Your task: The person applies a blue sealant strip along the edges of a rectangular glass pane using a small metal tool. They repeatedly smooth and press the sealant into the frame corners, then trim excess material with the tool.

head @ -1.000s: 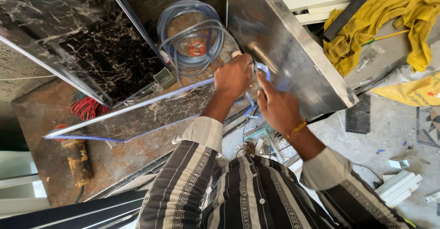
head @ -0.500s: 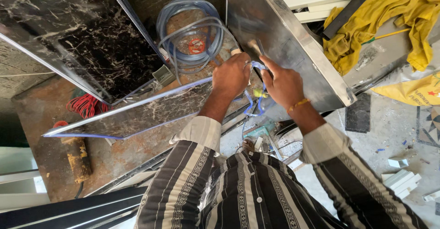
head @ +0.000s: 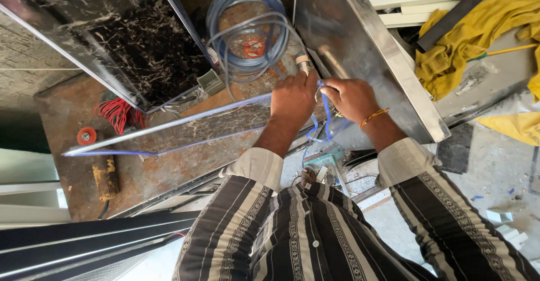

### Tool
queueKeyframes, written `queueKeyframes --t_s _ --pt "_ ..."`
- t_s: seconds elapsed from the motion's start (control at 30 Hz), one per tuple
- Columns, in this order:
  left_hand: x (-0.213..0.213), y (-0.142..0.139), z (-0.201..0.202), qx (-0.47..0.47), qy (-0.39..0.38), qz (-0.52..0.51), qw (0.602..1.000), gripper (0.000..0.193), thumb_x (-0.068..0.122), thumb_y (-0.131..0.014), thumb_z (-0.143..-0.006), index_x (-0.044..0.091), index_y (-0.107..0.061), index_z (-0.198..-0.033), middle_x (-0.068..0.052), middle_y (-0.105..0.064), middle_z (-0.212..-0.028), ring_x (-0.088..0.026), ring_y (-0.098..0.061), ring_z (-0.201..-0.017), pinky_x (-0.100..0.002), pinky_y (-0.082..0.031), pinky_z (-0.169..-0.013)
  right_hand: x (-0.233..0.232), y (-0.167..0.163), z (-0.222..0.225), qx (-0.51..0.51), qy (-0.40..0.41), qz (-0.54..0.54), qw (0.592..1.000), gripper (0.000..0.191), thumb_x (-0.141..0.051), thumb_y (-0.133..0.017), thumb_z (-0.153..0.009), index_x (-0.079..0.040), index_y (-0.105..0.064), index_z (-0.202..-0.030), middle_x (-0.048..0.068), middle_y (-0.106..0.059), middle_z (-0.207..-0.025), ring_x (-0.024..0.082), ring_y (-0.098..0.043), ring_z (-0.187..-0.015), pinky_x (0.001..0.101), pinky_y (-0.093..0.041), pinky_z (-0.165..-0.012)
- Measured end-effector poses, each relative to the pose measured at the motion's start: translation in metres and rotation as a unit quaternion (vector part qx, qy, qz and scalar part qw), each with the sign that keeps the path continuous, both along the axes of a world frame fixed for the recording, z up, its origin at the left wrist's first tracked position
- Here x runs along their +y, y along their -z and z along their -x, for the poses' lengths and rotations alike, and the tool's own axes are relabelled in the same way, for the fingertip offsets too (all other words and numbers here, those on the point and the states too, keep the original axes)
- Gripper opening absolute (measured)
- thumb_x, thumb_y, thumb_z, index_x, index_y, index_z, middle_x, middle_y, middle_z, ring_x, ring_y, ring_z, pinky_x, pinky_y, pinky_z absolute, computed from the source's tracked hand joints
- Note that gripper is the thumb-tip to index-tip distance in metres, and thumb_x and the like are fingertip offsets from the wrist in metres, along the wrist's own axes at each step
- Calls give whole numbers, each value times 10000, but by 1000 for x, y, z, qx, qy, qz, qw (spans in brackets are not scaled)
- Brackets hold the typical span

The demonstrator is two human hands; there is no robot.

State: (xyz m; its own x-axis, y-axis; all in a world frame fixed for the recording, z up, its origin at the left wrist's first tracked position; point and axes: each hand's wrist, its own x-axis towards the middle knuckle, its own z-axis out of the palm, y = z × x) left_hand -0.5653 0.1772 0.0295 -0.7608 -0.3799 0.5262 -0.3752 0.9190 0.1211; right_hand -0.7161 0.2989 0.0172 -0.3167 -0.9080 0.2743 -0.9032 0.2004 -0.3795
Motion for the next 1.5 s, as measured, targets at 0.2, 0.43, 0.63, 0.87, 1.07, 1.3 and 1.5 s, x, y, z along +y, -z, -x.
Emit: queueKeyframes --t_s 0.2,0.43,0.63,0.87,1.07,1.3,1.5 --pt "19 0 -2 -25 -59 72 995 572 225 -623 -887 50 -526 -1423 -77 -631 -1131 -277 -607 -1070 -473 -438 -1030 5 39 -7 -33 7 18 999 215 -342 -690 -993 -133 -737 -1010 145 -730 -851 377 -689 -739 484 -537 -650" --pt "31 -8 -16 -59 -73 23 995 589 247 -618 -927 137 -477 -1489 -95 -663 -1197 -309 -620 -1146 -548 -324 -1161 6 69 -12 -107 -17 15 994 272 -393 -745 -909 -133 -769 -987 165 -718 -815 363 -700 -727 446 -558 -662" --pt "-11 -15 -109 -129 -147 15 981 502 152 -677 -905 188 -576 -1395 -58 -724 -991 -263 -715 -976 -587 -335 -1160 3 90 -29 -137 13 -61 989 350 -452 -789 -865 -126 -781 -990 175 -712 -774 348 -709 -710 446 -548 -651" --pt "-56 -59 -203 -129 -152 12 980 138 299 -803 -884 226 -728 -972 12 -735 -900 -200 -723 -872 -486 -431 -1014 -1 77 -64 -180 -73 82 978 191 -264 -763 -949 -85 -758 -1017 129 -767 -913 254 -739 -798 375 -566 -695" --pt "-70 -142 -267 23 -82 -26 996 251 303 -890 -833 181 -760 -1010 1 -738 -918 -232 -689 -864 -442 -431 -949 17 -61 -64 -263 -88 102 955 147 -170 -791 -955 -60 -782 -1051 59 -762 -893 78 -667 -708 259 -518 -611" --pt "-84 -165 -326 219 -51 -242 944 226 137 -871 -931 68 -734 -1097 -63 -757 -1031 -158 -724 -954 -325 -550 -886 0 -263 -110 -63 -114 70 989 190 -167 -753 -1000 8 -745 -1072 94 -673 -743 107 -615 -567 253 -446 -521" --pt "-109 -95 -358 330 -94 -422 839 250 121 -844 -933 1 -693 -1092 -11 -738 -987 -101 -668 -928 -278 -548 -871 -56 -322 -187 199 -185 80 959 180 -233 -811 -947 -53 -801 -943 74 -618 -612 226 -566 -494 368 -416 -516"
